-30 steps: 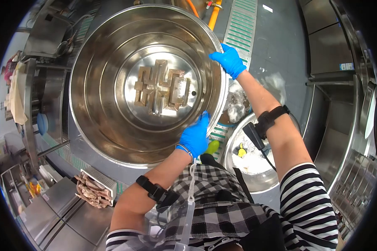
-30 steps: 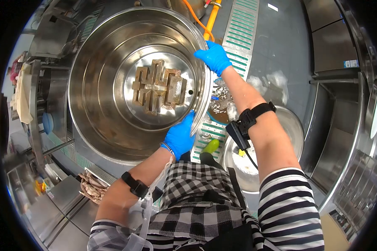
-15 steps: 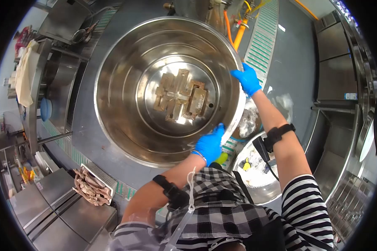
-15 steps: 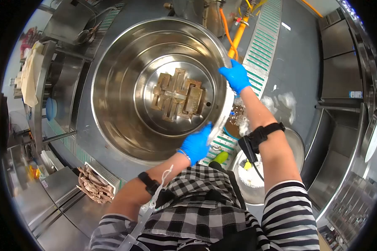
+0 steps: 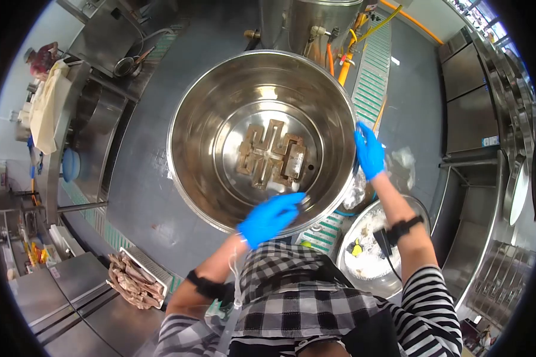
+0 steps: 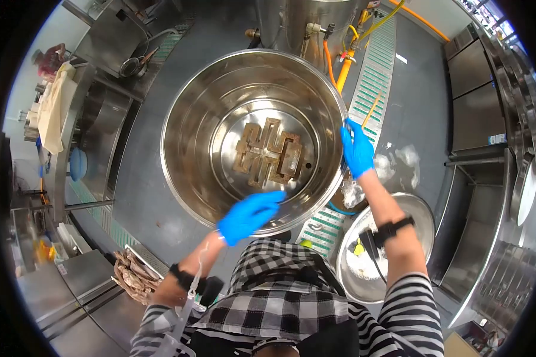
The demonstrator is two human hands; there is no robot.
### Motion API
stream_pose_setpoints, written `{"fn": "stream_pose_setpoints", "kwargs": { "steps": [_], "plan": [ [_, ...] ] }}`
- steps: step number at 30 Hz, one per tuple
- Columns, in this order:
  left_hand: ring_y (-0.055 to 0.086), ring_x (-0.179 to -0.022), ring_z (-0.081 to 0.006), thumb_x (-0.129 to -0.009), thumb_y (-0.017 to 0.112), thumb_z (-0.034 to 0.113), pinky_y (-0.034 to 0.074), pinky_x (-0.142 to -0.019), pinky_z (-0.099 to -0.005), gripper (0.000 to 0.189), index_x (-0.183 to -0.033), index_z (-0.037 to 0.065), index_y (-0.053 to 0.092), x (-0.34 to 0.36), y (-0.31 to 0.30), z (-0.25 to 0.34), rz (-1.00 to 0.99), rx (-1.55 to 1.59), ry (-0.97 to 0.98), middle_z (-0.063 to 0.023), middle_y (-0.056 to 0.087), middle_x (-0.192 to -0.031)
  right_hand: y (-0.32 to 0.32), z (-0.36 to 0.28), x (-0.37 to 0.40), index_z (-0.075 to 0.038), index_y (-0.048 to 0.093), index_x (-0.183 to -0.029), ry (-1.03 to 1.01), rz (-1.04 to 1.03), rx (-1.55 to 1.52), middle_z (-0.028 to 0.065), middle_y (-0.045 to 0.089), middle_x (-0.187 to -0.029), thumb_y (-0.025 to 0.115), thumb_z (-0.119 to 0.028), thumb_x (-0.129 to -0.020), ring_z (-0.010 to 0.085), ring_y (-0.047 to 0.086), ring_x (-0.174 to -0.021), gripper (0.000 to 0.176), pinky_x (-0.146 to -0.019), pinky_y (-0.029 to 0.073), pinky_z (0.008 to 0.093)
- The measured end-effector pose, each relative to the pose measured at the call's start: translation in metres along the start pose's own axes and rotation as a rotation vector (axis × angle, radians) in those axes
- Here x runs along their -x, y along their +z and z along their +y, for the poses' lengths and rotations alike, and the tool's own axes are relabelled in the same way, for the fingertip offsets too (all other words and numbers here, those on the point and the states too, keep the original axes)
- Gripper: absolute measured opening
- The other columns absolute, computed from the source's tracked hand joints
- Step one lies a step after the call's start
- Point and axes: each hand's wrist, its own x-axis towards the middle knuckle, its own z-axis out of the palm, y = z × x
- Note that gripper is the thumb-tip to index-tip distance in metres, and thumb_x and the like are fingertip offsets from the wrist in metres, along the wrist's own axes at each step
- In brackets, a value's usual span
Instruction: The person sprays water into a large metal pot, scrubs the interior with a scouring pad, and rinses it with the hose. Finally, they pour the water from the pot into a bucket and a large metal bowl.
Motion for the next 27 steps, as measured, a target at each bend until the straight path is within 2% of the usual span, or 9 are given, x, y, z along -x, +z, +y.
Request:
{"fn": "stream_pose_setpoints", "kwargs": {
  "steps": [2, 4, 8, 11, 18, 20, 21, 23, 27],
  "plan": [
    [0.044, -0.101, -0.0221, -0.077, 0.051, 0.014, 0.038, -0.083, -0.0317, 0.040, -0.113, 0.004, 0.039, 0.046, -0.020, -0.002, 0.268, 0.034, 0.185, -0.0103, 0.042, -0.114, -0.048, -0.054, 0.042, -0.008, 0.046, -0.107, -0.065, -0.083, -0.049, 0.0137, 0.054, -0.077, 0.048, -0.018, -0.077, 0.0255, 0.053, -0.064, 0.032, -0.059, 0.042, 0.0337],
    [0.051, -0.089, -0.0176, -0.076, 0.052, 0.011, 0.041, -0.073, -0.0282, 0.032, -0.106, 0.004, 0.047, 0.087, -0.039, -0.026, 0.569, 0.135, 0.068, -0.0059, 0.053, -0.100, -0.070, -0.065, 0.088, -0.009, 0.047, -0.107, -0.341, -0.058, -0.100, 0.0130, 0.053, -0.071, 0.048, -0.008, -0.074, 0.0248, 0.051, -0.057, 0.034, -0.052, 0.041, 0.0318],
    [0.054, -0.081, -0.0161, -0.076, 0.052, 0.022, 0.041, -0.066, -0.0260, 0.035, -0.108, 0.010, 0.045, 0.170, -0.048, -0.077, 0.945, 0.184, -0.395, -0.0052, 0.054, -0.097, -0.069, -0.053, 0.191, -0.009, 0.049, -0.103, -0.277, -0.669, -0.215, 0.0117, 0.053, -0.067, 0.046, -0.005, -0.072, 0.0261, 0.053, -0.058, 0.032, -0.053, 0.043, 0.0333],
    [0.054, -0.081, -0.0170, -0.077, 0.050, 0.023, 0.042, -0.065, -0.0274, 0.032, -0.107, 0.011, 0.046, 0.211, -0.030, -0.116, 0.923, 0.223, -0.541, -0.0064, 0.054, -0.097, -0.075, -0.051, 0.228, -0.011, 0.050, -0.102, -0.415, -0.569, -0.117, 0.0112, 0.057, -0.077, 0.045, -0.007, -0.072, 0.0271, 0.055, -0.065, 0.031, -0.057, 0.045, 0.0333],
    [0.054, -0.082, -0.0201, -0.078, 0.048, 0.030, 0.043, -0.066, -0.0294, 0.036, -0.107, 0.009, 0.045, 0.192, 0.046, -0.057, 0.662, 0.203, -0.500, -0.0093, 0.052, -0.100, -0.074, -0.080, 0.282, -0.012, 0.051, -0.098, -0.449, -0.575, -0.265, 0.0109, 0.056, -0.078, 0.045, -0.009, -0.073, 0.0287, 0.054, -0.064, 0.027, -0.054, 0.045, 0.0349],
    [0.054, -0.083, -0.0225, -0.079, 0.046, 0.035, 0.044, -0.069, -0.0330, 0.041, -0.107, 0.006, 0.043, 0.169, 0.062, -0.031, 0.429, 0.460, -0.350, -0.0112, 0.052, -0.100, -0.064, -0.102, 0.300, -0.014, 0.050, -0.103, -0.005, -0.993, -0.514, 0.0102, 0.055, -0.076, 0.046, -0.004, -0.070, 0.0237, 0.053, -0.061, 0.035, -0.053, 0.043, 0.0320],
    [0.054, -0.083, -0.0225, -0.079, 0.046, 0.035, 0.044, -0.069, -0.0330, 0.041, -0.107, 0.006, 0.043, 0.156, 0.073, -0.013, 0.401, 0.450, -0.363, -0.0112, 0.052, -0.100, -0.056, -0.109, 0.307, -0.014, 0.050, -0.103, 0.019, -0.971, -0.521, 0.0102, 0.055, -0.076, 0.046, -0.004, -0.070, 0.0237, 0.053, -0.061, 0.035, -0.053, 0.043, 0.0320],
    [0.053, -0.087, -0.0238, -0.079, 0.044, 0.038, 0.044, -0.069, -0.0319, 0.044, -0.108, 0.005, 0.042, 0.133, 0.095, 0.015, 0.311, 0.787, -0.217, -0.0144, 0.052, -0.097, -0.043, -0.113, 0.320, -0.014, 0.046, -0.104, -0.719, -0.640, -0.471, 0.0118, 0.053, -0.073, 0.046, -0.007, -0.071, 0.0293, 0.053, -0.062, 0.034, -0.051, 0.043, 0.0367],
    [0.054, -0.076, -0.0201, -0.078, 0.046, 0.033, 0.046, -0.061, -0.0300, 0.040, -0.102, 0.001, 0.046, 0.117, 0.084, 0.010, 0.420, 0.615, -0.159, -0.0121, 0.055, -0.087, -0.042, -0.115, 0.335, -0.018, 0.039, -0.112, -0.662, -0.714, -0.495, 0.0117, 0.054, -0.075, 0.046, -0.007, -0.071, 0.0295, 0.053, -0.063, 0.044, -0.052, 0.043, 0.0368]
  ]
}}
